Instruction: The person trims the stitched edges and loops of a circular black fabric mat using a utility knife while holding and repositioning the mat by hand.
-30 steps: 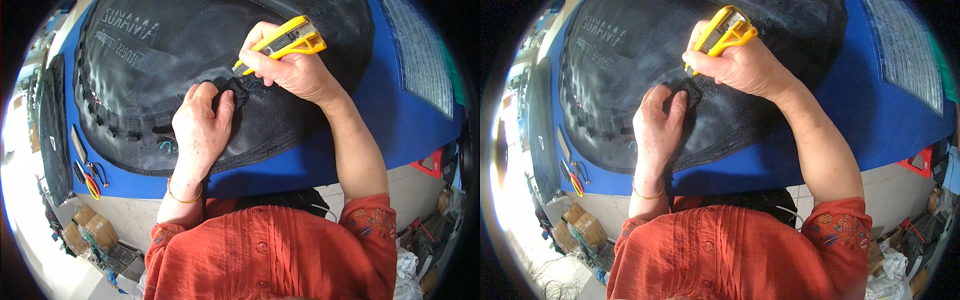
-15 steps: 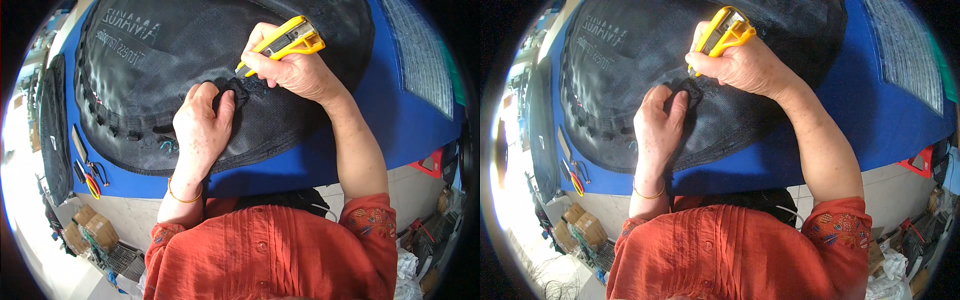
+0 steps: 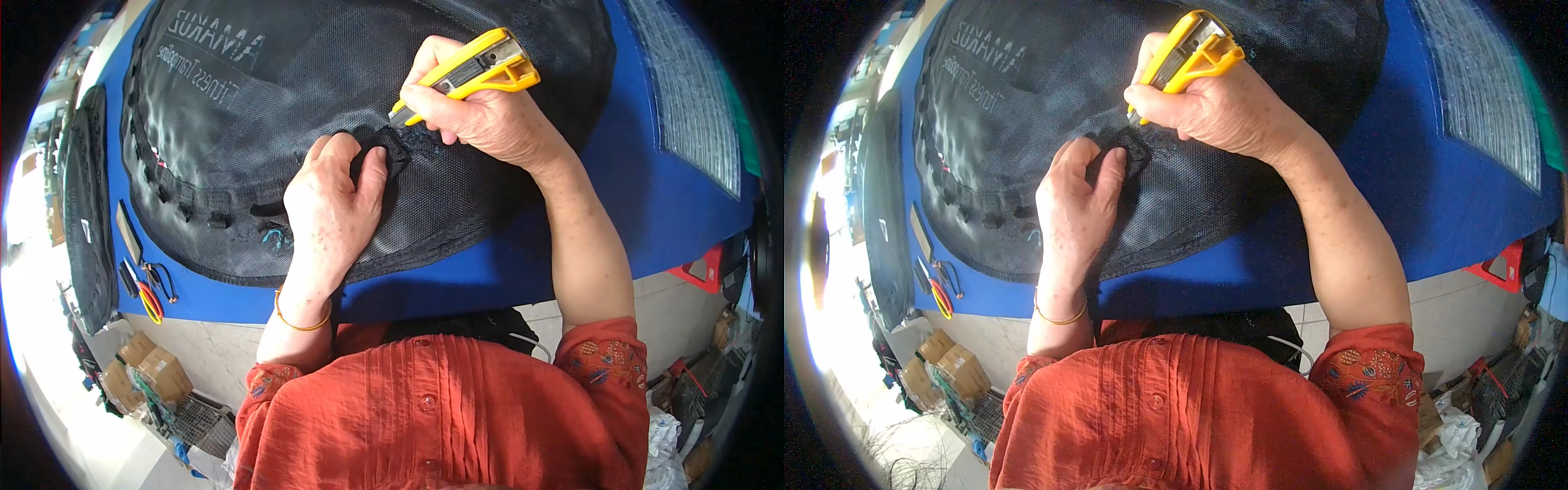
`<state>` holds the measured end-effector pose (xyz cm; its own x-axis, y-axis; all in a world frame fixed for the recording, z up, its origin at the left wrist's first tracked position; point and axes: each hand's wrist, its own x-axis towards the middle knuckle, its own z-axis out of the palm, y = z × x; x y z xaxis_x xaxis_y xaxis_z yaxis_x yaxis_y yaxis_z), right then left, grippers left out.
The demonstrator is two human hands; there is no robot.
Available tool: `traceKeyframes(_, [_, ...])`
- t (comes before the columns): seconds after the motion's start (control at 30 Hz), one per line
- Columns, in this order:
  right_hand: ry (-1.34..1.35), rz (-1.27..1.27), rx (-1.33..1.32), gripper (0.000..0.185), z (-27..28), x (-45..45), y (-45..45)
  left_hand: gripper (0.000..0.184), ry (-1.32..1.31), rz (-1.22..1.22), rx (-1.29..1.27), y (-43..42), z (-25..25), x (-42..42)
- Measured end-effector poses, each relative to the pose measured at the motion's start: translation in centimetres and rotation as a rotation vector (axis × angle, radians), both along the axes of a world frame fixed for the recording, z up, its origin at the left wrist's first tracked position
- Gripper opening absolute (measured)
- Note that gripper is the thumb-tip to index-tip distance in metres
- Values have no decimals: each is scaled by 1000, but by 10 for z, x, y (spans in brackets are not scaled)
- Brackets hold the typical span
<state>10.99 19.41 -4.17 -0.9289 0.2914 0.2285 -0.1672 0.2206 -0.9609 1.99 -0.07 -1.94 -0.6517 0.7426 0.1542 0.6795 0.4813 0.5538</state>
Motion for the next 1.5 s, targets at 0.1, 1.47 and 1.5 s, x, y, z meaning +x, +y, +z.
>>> traceKeyframes(0.1, [-14, -5, -11, 10, 0, 0, -1, 26, -9, 5, 1, 0, 1, 1])
traceKeyframes(1.47, [42, 7, 168, 13, 4, 5, 2, 26, -1, 4, -10, -1, 0, 0])
traceKeyframes(1.5, [-74, 24, 87, 12, 7, 7, 1, 26, -2, 2, -5, -1, 0, 0])
